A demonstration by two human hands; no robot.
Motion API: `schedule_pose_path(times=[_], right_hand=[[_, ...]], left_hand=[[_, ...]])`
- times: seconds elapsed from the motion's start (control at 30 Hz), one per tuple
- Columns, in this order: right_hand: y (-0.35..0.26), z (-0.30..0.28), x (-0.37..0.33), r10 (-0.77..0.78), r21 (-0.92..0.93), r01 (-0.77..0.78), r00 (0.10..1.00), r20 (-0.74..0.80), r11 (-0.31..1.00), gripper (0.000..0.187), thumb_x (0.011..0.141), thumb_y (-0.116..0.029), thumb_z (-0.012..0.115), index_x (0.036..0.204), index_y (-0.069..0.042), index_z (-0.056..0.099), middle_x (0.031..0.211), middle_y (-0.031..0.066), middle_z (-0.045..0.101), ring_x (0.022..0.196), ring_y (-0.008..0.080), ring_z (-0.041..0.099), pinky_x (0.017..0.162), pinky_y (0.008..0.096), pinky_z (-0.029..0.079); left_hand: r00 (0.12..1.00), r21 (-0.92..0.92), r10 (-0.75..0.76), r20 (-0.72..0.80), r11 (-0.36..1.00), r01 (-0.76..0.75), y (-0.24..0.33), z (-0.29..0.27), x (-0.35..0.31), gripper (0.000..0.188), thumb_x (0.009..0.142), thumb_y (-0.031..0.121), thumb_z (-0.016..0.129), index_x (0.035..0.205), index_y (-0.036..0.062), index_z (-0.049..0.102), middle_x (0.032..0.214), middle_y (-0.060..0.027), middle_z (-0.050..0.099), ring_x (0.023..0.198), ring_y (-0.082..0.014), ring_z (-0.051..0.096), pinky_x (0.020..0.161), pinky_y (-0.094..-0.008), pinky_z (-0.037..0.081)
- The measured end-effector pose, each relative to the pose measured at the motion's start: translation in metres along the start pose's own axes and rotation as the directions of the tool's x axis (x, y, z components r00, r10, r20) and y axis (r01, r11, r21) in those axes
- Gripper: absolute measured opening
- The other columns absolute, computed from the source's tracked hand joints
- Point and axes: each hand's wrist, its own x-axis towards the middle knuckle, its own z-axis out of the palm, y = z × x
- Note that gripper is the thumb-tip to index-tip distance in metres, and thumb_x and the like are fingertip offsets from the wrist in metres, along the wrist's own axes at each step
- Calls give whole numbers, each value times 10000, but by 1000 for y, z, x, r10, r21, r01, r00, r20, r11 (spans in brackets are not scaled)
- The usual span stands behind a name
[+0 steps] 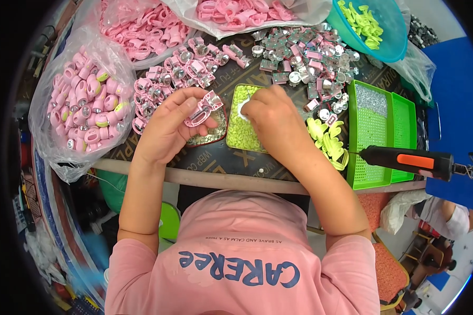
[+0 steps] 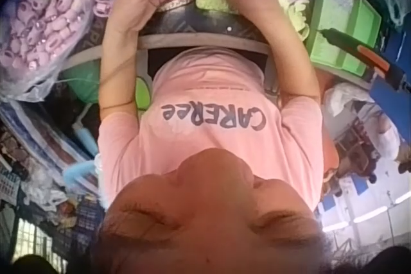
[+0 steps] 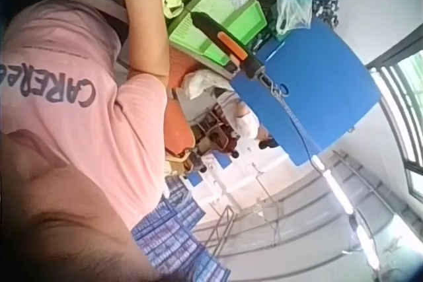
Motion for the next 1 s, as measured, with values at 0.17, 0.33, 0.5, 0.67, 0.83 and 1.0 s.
schedule_pose_path(times=[0.17, 0.33, 0.5, 0.67, 0.83, 1.0], right_hand=[[-2, 1, 13, -98, -7, 100, 990, 103, 995, 96, 766, 5, 697, 826, -56, 738, 850, 79, 657, 879, 302, 607, 810, 404, 524], [2, 3, 13, -123, -84, 141, 972, 198, 986, 70, 751, -6, 726, 803, -52, 717, 846, 83, 658, 877, 303, 612, 817, 404, 529], [-1, -1, 15, -55, -121, 83, 973, 224, 989, 147, 790, 18, 748, 923, -23, 700, 910, 115, 674, 929, 340, 615, 845, 427, 520], [-4, 0, 20, -15, -176, 64, 964, 266, 982, 138, 803, 21, 736, 926, -17, 685, 914, 123, 676, 938, 348, 616, 857, 438, 517], [-6, 1, 20, -48, -147, 86, 968, 245, 985, 109, 773, 28, 670, 864, -24, 698, 877, 129, 679, 914, 338, 633, 876, 421, 522], [-6, 1, 20, -22, -180, 70, 966, 258, 981, 117, 781, 32, 696, 890, -13, 697, 899, 141, 682, 932, 354, 634, 886, 437, 522]], left_hand=[[1000, -30, 22, -19, 999, -23, -2, -7, -11, 289, 1084, 170, 578, 1314, -5, 576, 1131, -98, 698, 926, -213, 738, 742, -298, 603], [999, -62, 37, -20, 997, -38, -5, -11, -12, 288, 1083, 164, 577, 1315, -5, 580, 1134, -102, 700, 911, -208, 734, 742, -293, 596], [1000, -56, 30, -7, 998, -30, -6, -8, -13, 326, 1087, 176, 559, 1341, -28, 550, 1100, -140, 720, 894, -188, 733, 741, -277, 597], [1000, -50, 15, 7, 999, -15, -8, -9, -14, 338, 1090, 198, 564, 1352, -15, 552, 1070, -154, 727, 878, -175, 721, 769, -279, 593], [1000, -27, 13, -8, 1000, -13, -7, -7, -14, 343, 1094, 210, 561, 1357, -10, 554, 1071, -151, 728, 899, -185, 726, 780, -292, 594], [1000, 5, 11, 12, 1000, -11, -8, -8, -16, 343, 1097, 211, 554, 1357, -13, 554, 1099, -144, 723, 920, -191, 730, 781, -291, 593]])
